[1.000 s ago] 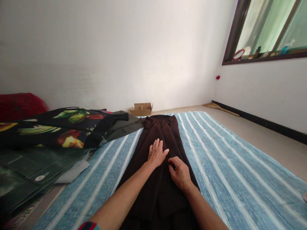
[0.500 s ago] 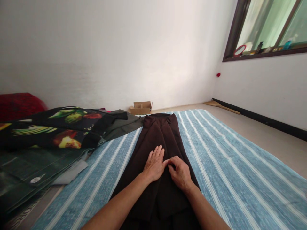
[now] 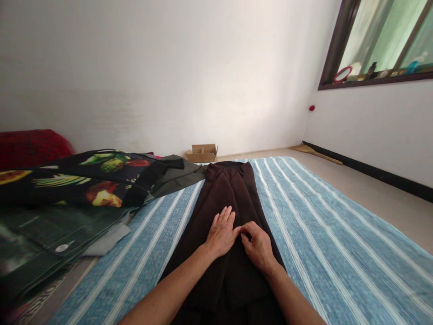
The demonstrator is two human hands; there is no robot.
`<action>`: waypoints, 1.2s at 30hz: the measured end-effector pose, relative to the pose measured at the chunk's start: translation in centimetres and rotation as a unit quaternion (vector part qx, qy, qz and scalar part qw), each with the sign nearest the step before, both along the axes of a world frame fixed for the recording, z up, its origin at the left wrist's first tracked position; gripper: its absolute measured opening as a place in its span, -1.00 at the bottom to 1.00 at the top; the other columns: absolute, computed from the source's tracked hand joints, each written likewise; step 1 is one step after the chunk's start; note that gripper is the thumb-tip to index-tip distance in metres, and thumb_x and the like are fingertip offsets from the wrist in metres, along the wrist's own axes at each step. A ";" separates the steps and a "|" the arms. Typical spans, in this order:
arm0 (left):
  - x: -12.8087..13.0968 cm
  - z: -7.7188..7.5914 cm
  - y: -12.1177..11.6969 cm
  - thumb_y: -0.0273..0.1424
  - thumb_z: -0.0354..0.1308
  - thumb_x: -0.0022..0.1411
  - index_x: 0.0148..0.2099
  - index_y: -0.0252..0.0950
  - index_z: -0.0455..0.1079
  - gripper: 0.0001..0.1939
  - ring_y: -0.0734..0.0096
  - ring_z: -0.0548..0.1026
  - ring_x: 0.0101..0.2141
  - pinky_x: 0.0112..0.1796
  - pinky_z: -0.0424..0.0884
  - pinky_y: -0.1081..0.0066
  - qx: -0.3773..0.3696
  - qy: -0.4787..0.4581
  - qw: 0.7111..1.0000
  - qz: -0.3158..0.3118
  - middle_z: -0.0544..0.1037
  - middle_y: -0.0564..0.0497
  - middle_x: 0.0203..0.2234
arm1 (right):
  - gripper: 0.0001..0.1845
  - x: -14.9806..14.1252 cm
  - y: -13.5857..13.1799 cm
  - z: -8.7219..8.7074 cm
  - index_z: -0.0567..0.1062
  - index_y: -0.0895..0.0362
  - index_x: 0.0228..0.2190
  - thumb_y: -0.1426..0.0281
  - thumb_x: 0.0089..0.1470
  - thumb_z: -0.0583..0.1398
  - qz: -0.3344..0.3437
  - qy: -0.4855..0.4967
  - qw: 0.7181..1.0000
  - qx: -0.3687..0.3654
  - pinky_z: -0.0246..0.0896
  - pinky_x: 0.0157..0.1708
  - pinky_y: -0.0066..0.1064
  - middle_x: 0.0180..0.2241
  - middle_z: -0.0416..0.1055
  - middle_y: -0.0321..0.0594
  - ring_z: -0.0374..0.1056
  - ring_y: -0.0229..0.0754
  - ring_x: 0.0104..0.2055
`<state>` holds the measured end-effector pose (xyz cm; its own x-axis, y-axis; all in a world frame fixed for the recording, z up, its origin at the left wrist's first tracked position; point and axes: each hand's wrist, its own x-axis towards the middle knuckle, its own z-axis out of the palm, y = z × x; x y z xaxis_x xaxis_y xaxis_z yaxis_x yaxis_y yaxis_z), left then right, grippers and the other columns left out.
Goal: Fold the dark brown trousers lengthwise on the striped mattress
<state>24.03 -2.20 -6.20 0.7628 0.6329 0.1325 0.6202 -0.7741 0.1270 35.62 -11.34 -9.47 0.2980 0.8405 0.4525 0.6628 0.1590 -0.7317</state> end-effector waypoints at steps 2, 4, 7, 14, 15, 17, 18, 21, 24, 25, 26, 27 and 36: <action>-0.3 0.7 -0.6 -0.26 -0.12 0.28 0.21 -0.44 0.10 -0.48 0.17 -0.09 0.24 0.17 -0.05 0.13 -0.007 0.002 1.000 -0.003 0.02 -0.20 0.25 | -0.86 0.0 0.0 0.0 0.42 0.11 -0.43 0.50 -0.01 0.07 -0.003 0.002 1.000 0.001 0.21 -0.27 -0.39 -0.38 0.38 -0.24 0.33 -0.19 -0.32; -0.9 1.4 -1.5 -0.27 -0.12 0.28 0.20 -0.44 0.11 -0.49 0.18 -0.09 0.24 0.18 -0.07 0.13 -0.021 0.010 1.000 -0.011 0.02 -0.20 0.25 | -0.86 -0.1 0.0 0.2 0.42 0.10 -0.42 0.49 -0.02 0.07 -0.009 0.003 1.000 0.001 0.22 -0.27 -0.39 -0.38 0.38 -0.23 0.34 -0.19 -0.32; -2.2 2.2 -3.3 -0.26 -0.13 0.27 0.23 -0.45 0.08 -0.45 0.19 -0.12 0.25 0.19 -0.11 0.14 -0.051 0.025 0.998 -0.028 -0.02 -0.20 0.26 | -0.85 -0.1 -0.1 0.3 0.43 0.10 -0.40 0.49 -0.02 0.07 -0.013 0.003 1.000 0.004 0.22 -0.27 -0.40 -0.38 0.40 -0.24 0.34 -0.19 -0.32; -4.5 1.0 -5.6 -0.12 -0.18 0.28 0.29 -0.46 -0.08 -0.32 0.21 -0.24 0.26 0.20 -0.19 0.14 -0.112 0.050 0.992 -0.036 -0.17 -0.17 0.28 | -0.86 -0.1 -0.2 0.4 0.42 0.10 -0.39 0.48 -0.02 0.07 -0.008 0.005 1.000 0.003 0.23 -0.27 -0.40 -0.37 0.40 -0.24 0.34 -0.19 -0.32; -4.6 0.6 -5.5 -0.09 -0.19 0.27 0.30 -0.45 -0.09 -0.30 0.21 -0.25 0.26 0.20 -0.19 0.13 -0.110 0.048 0.992 -0.037 -0.17 -0.17 0.28 | -0.86 -0.1 -0.2 0.4 0.42 0.10 -0.39 0.48 -0.02 0.07 -0.009 0.005 1.000 0.003 0.23 -0.27 -0.40 -0.37 0.40 -0.24 0.34 -0.19 -0.31; -4.7 -0.1 -5.4 -0.06 -0.21 0.27 0.30 -0.42 -0.10 -0.29 0.21 -0.26 0.26 0.20 -0.19 0.12 -0.098 0.040 0.994 -0.041 -0.18 -0.15 0.28 | -0.86 0.0 -0.2 0.4 0.42 0.10 -0.39 0.48 -0.02 0.07 -0.009 0.004 1.000 0.001 0.23 -0.28 -0.39 -0.37 0.40 -0.23 0.34 -0.19 -0.32; -4.7 -0.3 -5.3 -0.05 -0.22 0.27 0.31 -0.41 -0.11 -0.29 0.21 -0.27 0.26 0.20 -0.19 0.12 -0.091 0.037 0.994 -0.044 -0.18 -0.14 0.29 | -0.86 0.0 -0.2 0.4 0.42 0.10 -0.39 0.48 -0.02 0.07 -0.008 0.003 1.000 0.000 0.24 -0.27 -0.39 -0.37 0.40 -0.23 0.34 -0.19 -0.31; -4.6 -0.7 -5.2 -0.04 -0.24 0.29 0.31 -0.40 -0.11 -0.30 0.21 -0.28 0.26 0.21 -0.18 0.11 -0.081 0.041 0.995 -0.051 -0.18 -0.14 0.29 | -0.86 0.0 -0.2 0.3 0.42 0.09 -0.39 0.47 -0.01 0.07 -0.005 0.003 1.000 -0.002 0.25 -0.27 -0.38 -0.36 0.41 -0.23 0.35 -0.18 -0.31; -4.6 -0.6 -5.2 -0.03 -0.24 0.29 0.31 -0.41 -0.11 -0.29 0.20 -0.28 0.26 0.21 -0.18 0.10 -0.078 0.046 0.995 -0.050 -0.17 -0.15 0.28 | -0.86 0.0 -0.2 0.3 0.42 0.09 -0.39 0.47 -0.01 0.08 -0.005 0.002 1.000 0.002 0.25 -0.26 -0.38 -0.36 0.41 -0.23 0.35 -0.18 -0.31; -4.6 -0.5 -5.3 -0.03 -0.25 0.29 0.31 -0.41 -0.11 -0.29 0.21 -0.28 0.26 0.21 -0.19 0.11 -0.079 0.047 0.995 -0.050 -0.17 -0.15 0.28 | -0.86 0.0 -0.2 0.3 0.42 0.09 -0.39 0.47 -0.01 0.07 -0.005 0.001 1.000 0.002 0.24 -0.26 -0.39 -0.36 0.41 -0.23 0.35 -0.18 -0.30; -4.6 -0.5 -5.3 -0.03 -0.25 0.29 0.31 -0.41 -0.12 -0.29 0.21 -0.28 0.26 0.21 -0.19 0.12 -0.080 0.048 0.994 -0.050 -0.17 -0.15 0.28 | -0.86 0.0 -0.2 0.3 0.42 0.10 -0.39 0.47 -0.01 0.07 -0.005 -0.001 1.000 0.001 0.24 -0.25 -0.39 -0.36 0.40 -0.23 0.35 -0.18 -0.30; -4.6 -0.4 -5.3 -0.03 -0.26 0.29 0.31 -0.41 -0.12 -0.28 0.21 -0.29 0.26 0.21 -0.19 0.12 -0.082 0.049 0.994 -0.051 -0.17 -0.14 0.28 | -0.86 0.0 -0.2 0.2 0.42 0.10 -0.39 0.47 -0.01 0.07 -0.005 -0.002 1.000 -0.001 0.24 -0.25 -0.38 -0.36 0.40 -0.23 0.35 -0.18 -0.30; -4.6 -1.0 -5.2 -0.01 -0.29 0.29 0.31 -0.42 -0.11 -0.27 0.21 -0.30 0.26 0.21 -0.21 0.12 -0.077 0.044 0.995 -0.055 -0.21 -0.15 0.29 | -0.87 0.0 -0.2 0.1 0.41 0.10 -0.39 0.46 0.01 0.07 -0.006 -0.004 1.000 -0.007 0.24 -0.24 -0.37 -0.35 0.40 -0.22 0.35 -0.18 -0.29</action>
<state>19.42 -7.40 -7.18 0.8325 0.5532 -0.0308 0.5476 -0.8130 0.1978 35.60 -11.51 -9.32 0.3050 0.8428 0.4435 0.6707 0.1406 -0.7283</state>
